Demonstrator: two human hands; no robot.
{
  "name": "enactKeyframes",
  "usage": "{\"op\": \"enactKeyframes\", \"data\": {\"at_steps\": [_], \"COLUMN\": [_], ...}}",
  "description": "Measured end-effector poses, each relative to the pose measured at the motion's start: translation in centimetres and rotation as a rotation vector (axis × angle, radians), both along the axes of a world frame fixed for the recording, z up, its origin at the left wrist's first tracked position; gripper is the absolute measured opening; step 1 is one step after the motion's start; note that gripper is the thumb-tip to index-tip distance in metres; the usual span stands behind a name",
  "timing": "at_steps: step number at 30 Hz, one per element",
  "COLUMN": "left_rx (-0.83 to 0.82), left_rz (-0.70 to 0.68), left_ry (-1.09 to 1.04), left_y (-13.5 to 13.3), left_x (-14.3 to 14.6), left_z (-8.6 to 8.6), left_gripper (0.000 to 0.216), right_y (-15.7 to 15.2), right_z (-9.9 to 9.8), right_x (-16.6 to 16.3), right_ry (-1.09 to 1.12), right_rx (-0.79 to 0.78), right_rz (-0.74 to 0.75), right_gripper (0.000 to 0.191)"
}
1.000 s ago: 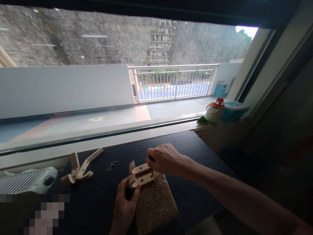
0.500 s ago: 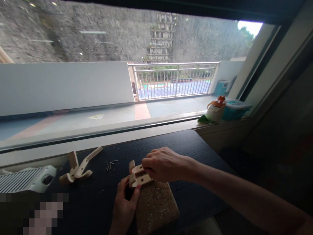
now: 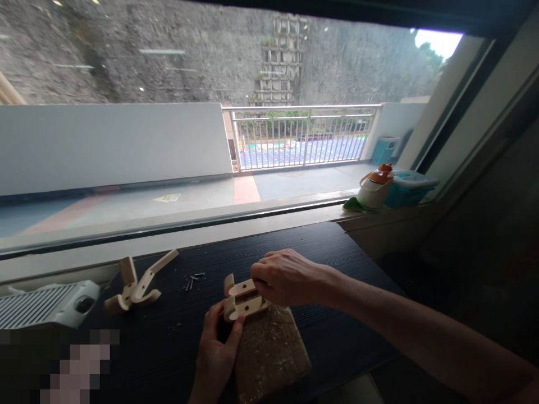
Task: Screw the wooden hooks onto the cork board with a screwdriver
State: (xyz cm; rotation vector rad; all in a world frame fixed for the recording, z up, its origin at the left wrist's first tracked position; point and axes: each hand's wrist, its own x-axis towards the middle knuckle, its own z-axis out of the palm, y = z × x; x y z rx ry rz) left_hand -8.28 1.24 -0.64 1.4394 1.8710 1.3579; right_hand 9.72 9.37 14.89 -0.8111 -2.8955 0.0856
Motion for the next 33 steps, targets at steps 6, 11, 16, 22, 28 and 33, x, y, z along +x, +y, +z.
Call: {"op": "enactKeyframes", "data": {"at_steps": [6, 11, 16, 22, 28, 33], "left_rx": [-0.001, 0.012, 0.011, -0.007, -0.003, 0.009], "left_rz": [0.013, 0.004, -0.003, 0.002, 0.009, 0.009], "left_ry": [0.011, 0.012, 0.006, -0.01, -0.015, -0.017], "left_y": [0.0, 0.0, 0.1, 0.0, 0.0, 0.0], "left_x": [0.0, -0.1, -0.1, 0.0, 0.0, 0.0], "left_z": [-0.2, -0.3, -0.4, -0.2, -0.1, -0.1], "left_gripper": [0.041, 0.04, 0.04, 0.042, 0.042, 0.041], "right_y": [-0.1, -0.1, 0.2, 1.1, 1.0, 0.8], "right_z": [-0.1, -0.3, 0.0, 0.0, -0.2, 0.0], "right_x": [0.1, 0.4, 0.2, 0.4, 0.5, 0.4], "right_ry": [-0.007, 0.007, 0.0, -0.046, -0.054, -0.064], "right_rx": [0.007, 0.019, 0.0, -0.014, -0.012, -0.003], "right_rz": [-0.034, -0.018, 0.027, -0.072, -0.053, -0.041], "right_gripper": [0.019, 0.019, 0.02, 0.02, 0.023, 0.022]}}
